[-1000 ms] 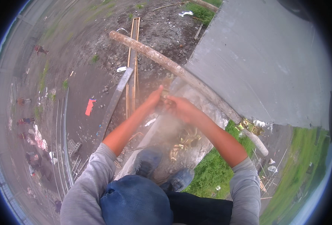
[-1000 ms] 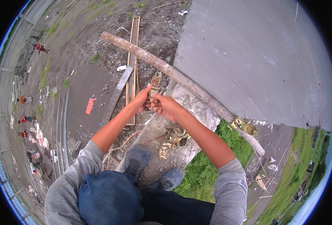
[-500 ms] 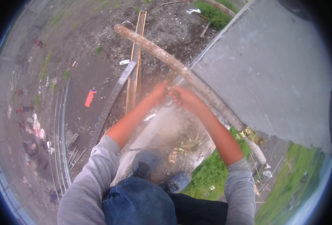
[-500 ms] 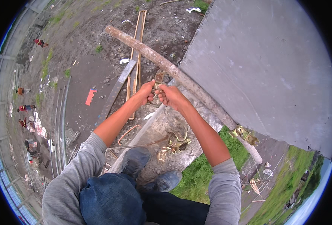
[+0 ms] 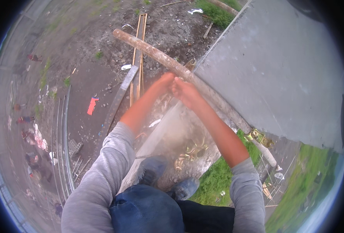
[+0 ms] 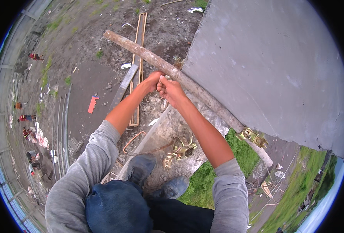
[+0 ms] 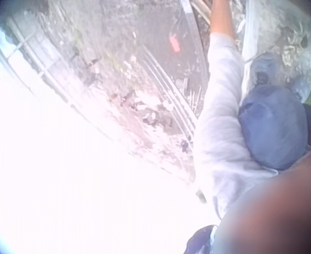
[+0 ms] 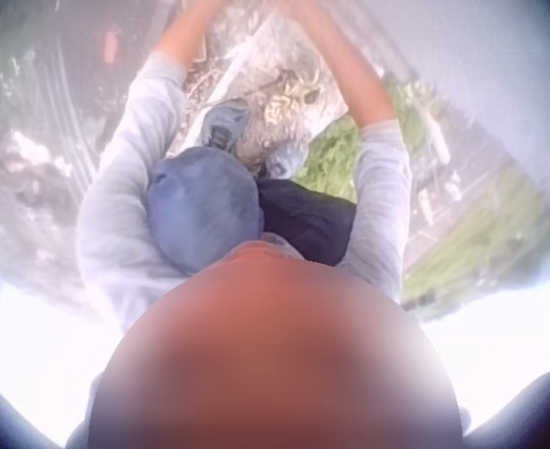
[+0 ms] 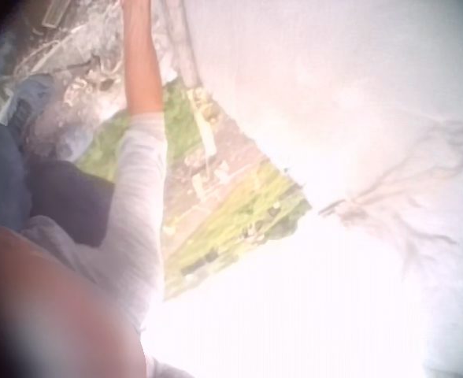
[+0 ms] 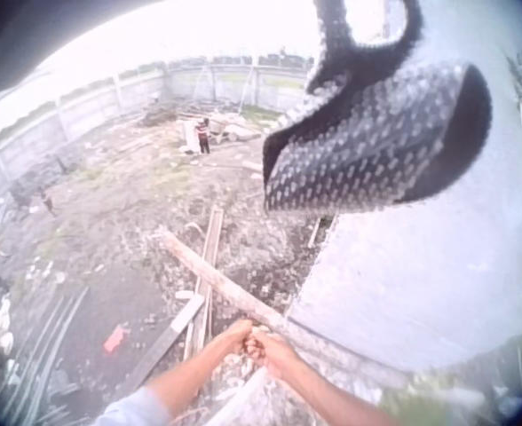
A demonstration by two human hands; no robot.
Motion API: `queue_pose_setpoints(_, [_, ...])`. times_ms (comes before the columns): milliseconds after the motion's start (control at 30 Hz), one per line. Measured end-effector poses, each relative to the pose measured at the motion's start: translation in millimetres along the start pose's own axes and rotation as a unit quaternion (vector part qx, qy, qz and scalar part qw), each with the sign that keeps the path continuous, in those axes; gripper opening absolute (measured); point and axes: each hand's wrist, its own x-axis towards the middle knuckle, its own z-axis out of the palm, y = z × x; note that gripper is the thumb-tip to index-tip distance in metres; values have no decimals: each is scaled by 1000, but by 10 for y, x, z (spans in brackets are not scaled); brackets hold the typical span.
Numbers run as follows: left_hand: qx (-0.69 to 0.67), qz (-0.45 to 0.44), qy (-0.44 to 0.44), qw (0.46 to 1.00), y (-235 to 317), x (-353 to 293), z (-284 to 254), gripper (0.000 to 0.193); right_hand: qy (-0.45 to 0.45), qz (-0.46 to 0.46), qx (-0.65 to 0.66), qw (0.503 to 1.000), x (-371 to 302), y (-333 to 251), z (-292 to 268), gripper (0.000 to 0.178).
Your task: The person assembles a wooden scaffolding pole by hand, attaching a metal clamp and tightening it with a wrench. The person then secures the pole to a concrete structure using a second clamp and wrench, repeating the process for a second pole.
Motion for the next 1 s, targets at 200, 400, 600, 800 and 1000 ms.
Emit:
queue_pose_setpoints(200, [-33, 24, -17, 999, -166, 255, -115, 29, 43, -21, -13, 999, -117, 55, 127, 25])
queue_pose_setpoints(400, [589, 185, 204, 760, 408, -404, -242, 39, 74, -50, 21, 996, -147, 156, 193, 20])
queue_pose_setpoints(600, [489, 469, -5, 735, 1170, -269, 143, 57, 97, -61, 67, 991, -79, 302, 230, 19])
queue_pose_setpoints(800, [591, 352, -149, 711, 1216, 234, 398, 37, 110, -63, 57, 990, -1, 348, 269, 18])
queue_pose_setpoints(1000, [604, 393, -177, 671, 1260, 105, 340, 22, 104, -71, 45, 991, 24, 375, 244, 19])
